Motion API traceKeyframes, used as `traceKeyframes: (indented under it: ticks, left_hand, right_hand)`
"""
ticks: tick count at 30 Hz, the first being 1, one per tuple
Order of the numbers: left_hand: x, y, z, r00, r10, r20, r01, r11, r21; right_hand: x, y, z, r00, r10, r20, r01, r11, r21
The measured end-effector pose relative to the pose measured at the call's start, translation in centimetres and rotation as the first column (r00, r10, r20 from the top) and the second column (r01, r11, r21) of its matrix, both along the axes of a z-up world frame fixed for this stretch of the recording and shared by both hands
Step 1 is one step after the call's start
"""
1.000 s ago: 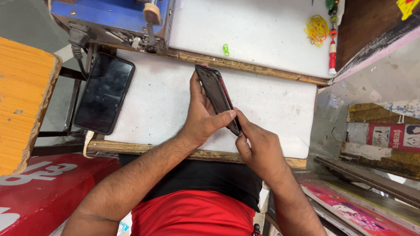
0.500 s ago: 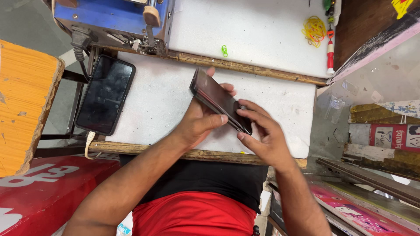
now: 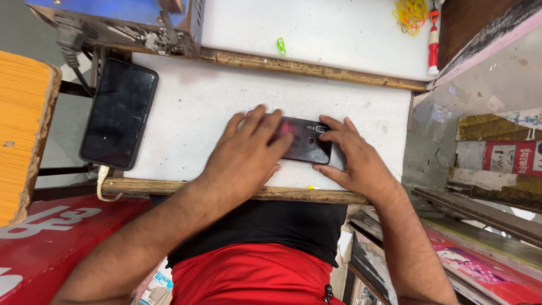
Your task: The person disassembles a smartphone on a workbench. They remove the back cover, unscrew internal components, detach the battery and motherboard, and separate the screen assembly. The person uses a screwdriver and a plastic pry tool to carefully separate parts.
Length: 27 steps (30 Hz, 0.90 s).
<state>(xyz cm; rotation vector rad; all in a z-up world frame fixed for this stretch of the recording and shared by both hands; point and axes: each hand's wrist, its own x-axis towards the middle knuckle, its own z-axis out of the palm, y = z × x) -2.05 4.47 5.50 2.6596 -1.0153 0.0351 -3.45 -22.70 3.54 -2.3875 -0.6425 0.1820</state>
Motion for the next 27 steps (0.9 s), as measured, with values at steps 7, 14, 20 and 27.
traceKeyframes:
  ticks: [7, 14, 20, 27]
  left_hand:
    - [2.3, -2.1, -1.7, 0.976, -0.193, -0.099, 0.196, 0.980, 0.029]
    - [2.8, -2.3, -1.6, 0.966, -0.240, -0.097, 0.250, 0.962, 0.110]
    - [2.8, -2.2, -1.4, 0.955, -0.277, -0.109, 0.289, 0.949, 0.123]
    - [1.9, -1.7, -2.6, 0.962, -0.272, 0.020, 0.270, 0.961, 0.056]
  right_hand:
    - [-0.9, -1.0, -0.7, 0.995, -0.068, 0.070, 0.065, 0.997, 0.047]
    - [-3.4, -1.0, -0.7, 0.956, -0.268, 0.117, 0.274, 0.961, -0.041]
    - [-3.1, -0.5, -0.9, 0.962, -0.251, 0.106, 0.262, 0.960, -0.104]
    - [-2.1, -0.6, -1.2, 0.978, -0.143, 0.151, 0.168, 0.972, -0.165]
